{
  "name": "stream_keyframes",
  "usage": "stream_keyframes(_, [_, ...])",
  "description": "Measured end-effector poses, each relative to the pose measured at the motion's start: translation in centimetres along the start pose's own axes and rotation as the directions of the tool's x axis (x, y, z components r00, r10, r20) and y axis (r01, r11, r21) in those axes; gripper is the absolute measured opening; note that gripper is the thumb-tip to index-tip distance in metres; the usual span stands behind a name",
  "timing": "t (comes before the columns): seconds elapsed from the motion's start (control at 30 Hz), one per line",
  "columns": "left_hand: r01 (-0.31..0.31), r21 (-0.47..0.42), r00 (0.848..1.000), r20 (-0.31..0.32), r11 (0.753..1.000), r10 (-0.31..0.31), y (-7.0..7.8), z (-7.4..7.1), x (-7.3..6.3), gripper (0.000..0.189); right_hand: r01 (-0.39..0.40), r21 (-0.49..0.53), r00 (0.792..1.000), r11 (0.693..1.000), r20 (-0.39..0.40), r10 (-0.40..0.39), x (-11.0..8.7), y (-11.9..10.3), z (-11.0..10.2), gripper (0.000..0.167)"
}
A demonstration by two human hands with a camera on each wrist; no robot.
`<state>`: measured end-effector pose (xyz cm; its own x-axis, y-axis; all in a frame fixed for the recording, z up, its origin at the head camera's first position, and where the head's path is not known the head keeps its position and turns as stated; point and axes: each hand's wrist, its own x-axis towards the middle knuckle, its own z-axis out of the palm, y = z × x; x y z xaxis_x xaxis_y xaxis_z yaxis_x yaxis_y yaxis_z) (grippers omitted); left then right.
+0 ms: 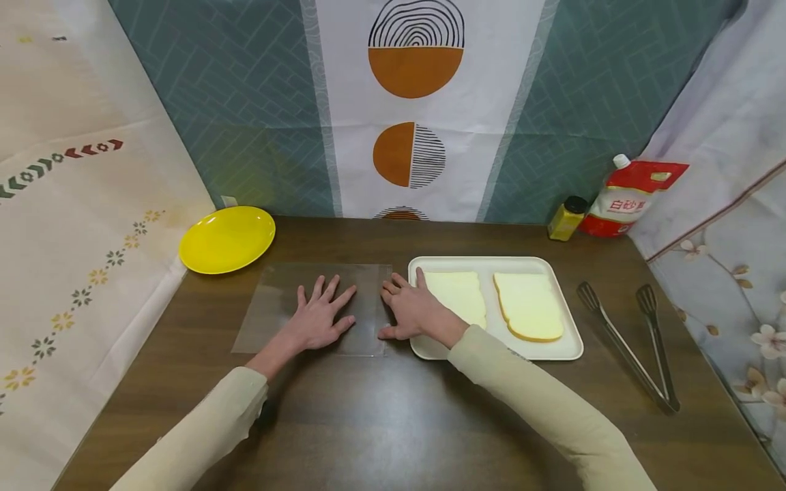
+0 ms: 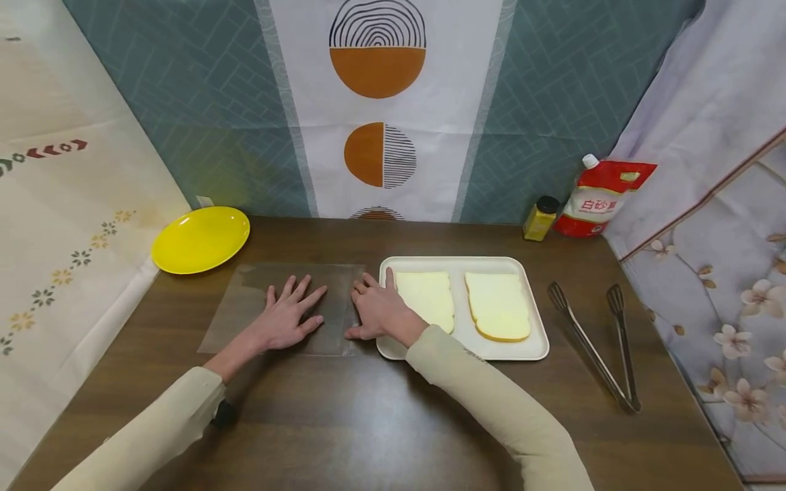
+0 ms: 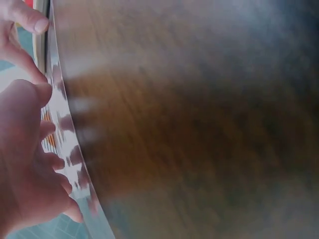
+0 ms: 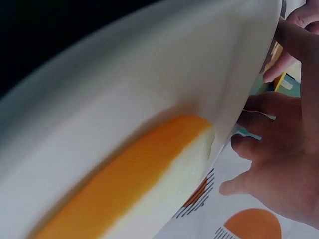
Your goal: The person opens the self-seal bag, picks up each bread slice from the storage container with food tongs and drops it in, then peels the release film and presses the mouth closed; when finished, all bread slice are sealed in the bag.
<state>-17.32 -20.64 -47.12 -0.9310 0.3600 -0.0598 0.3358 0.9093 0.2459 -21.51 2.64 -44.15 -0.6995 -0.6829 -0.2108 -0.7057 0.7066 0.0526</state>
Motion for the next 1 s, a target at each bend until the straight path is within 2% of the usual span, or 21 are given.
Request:
stream_keyframes(0.27, [0.019,0.000,1.000,0.022,1.000,-0.019,0.0,-0.1,0.0,0.066,0.078,0.022,0.997,0.997,0.004,-0.078,0.3,-0.4,-0.1,0.085])
stream_keyframes(0.6, [0.033,-0.010,0.999,0.016,0.999,-0.032,-0.5,-0.3,-0.3,0.066,0.052,0.012,0.998,0.999,0.043,-0.052,0.9,-0.8,-0.5,0.088])
stream_keyframes(0.8, [0.034,-0.021,0.999,-0.001,0.999,-0.034,-0.8,-0.3,-0.4,0.067,0.064,-0.004,0.998,0.998,0.011,-0.063,1.0,-1.0,-0.5,0.090])
stream_keyframes(1.0, [0.026,-0.032,1.000,-0.014,0.999,-0.026,-1.0,-0.3,-0.6,0.066,0.087,0.030,0.996,0.996,0.007,-0.087,1.1,-1.1,-0.4,0.089])
